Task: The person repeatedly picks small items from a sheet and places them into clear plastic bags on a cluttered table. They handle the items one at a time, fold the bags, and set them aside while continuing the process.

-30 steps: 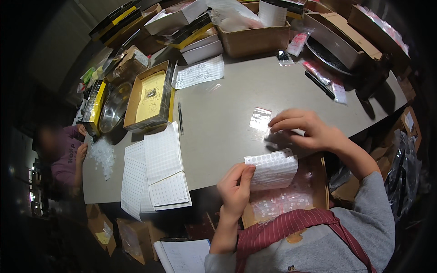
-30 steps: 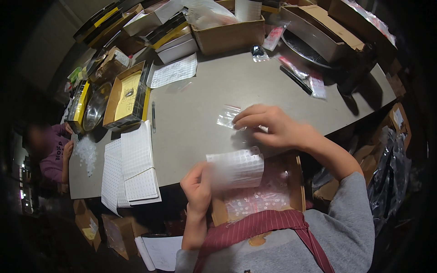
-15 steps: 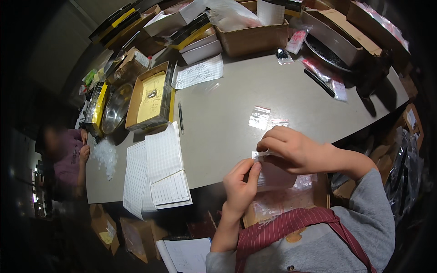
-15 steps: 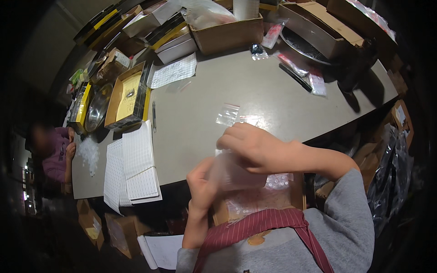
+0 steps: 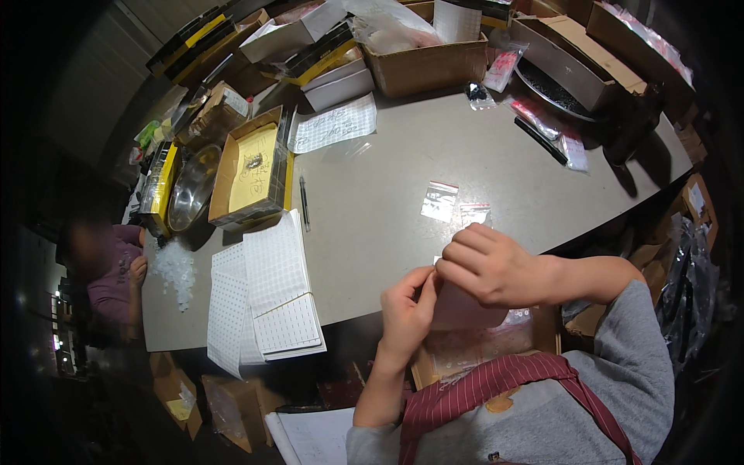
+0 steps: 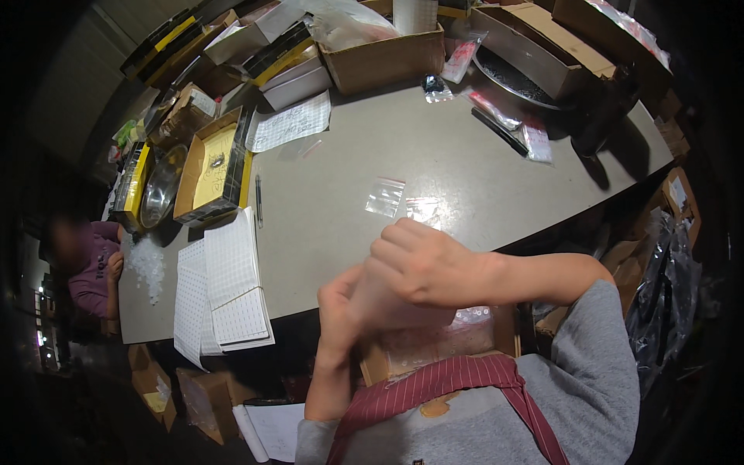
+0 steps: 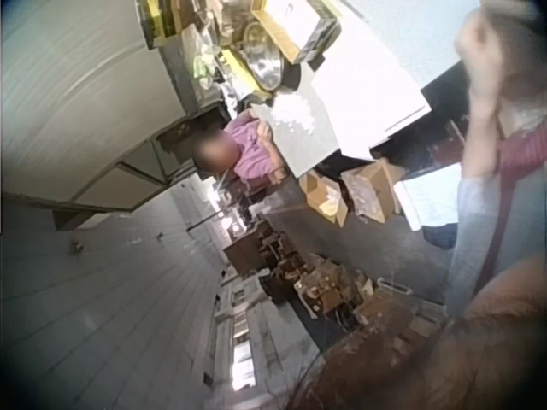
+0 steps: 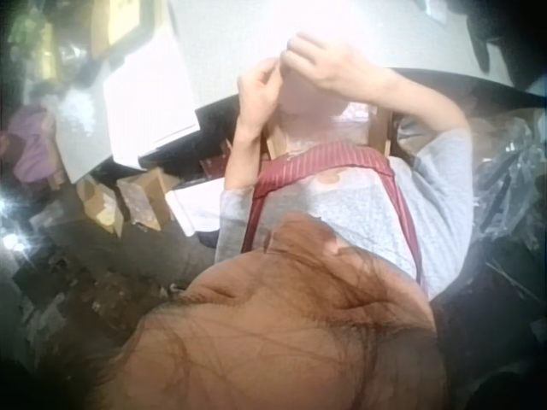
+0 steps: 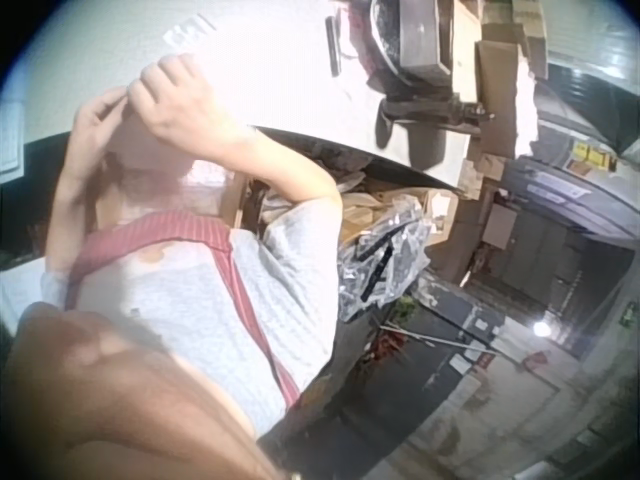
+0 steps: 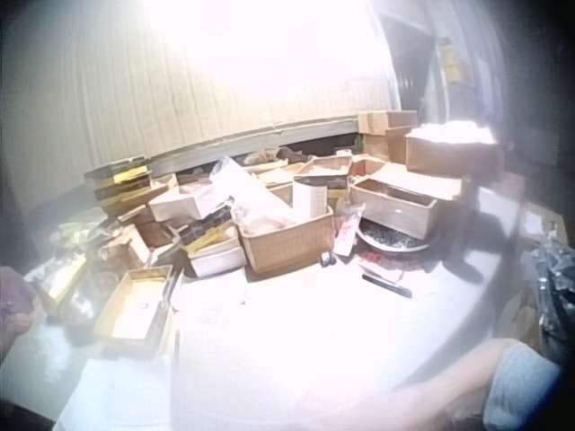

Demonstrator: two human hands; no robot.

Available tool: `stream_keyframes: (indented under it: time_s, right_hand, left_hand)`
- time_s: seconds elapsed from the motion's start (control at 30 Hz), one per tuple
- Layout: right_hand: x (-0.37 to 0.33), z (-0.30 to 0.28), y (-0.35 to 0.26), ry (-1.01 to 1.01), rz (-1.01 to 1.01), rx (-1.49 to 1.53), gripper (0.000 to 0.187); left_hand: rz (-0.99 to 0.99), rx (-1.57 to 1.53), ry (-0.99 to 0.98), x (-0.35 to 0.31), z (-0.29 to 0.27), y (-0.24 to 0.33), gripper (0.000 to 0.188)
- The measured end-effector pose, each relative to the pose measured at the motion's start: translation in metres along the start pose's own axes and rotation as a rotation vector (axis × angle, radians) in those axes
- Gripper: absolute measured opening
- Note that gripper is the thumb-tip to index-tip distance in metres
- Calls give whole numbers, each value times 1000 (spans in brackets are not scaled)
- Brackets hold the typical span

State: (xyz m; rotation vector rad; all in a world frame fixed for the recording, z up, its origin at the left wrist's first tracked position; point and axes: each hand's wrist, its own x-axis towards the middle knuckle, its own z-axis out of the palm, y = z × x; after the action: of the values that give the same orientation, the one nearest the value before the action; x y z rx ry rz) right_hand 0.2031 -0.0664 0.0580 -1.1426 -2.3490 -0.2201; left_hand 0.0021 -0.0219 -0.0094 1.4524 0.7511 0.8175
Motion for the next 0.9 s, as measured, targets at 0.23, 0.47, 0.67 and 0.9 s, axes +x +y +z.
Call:
stream_keyframes:
  time_s: [0.23,0.47,0.67,0.9]
  right_hand:
    - [-2,-44,61,-377,693,454,23]
    - [-22,-17,70,-393,635,193,26]
    - [-2,-18,78,-283,571,174,21]
    - [20,26,89,-191,376,200,17]
  left_hand:
    - [7,164,28,2,-19,17,19]
    - [91,195,-9,2,-22,18,16]
    - [69,146,-12,1,-24,16,16]
    - [203,163,-54,3,-26,15,13]
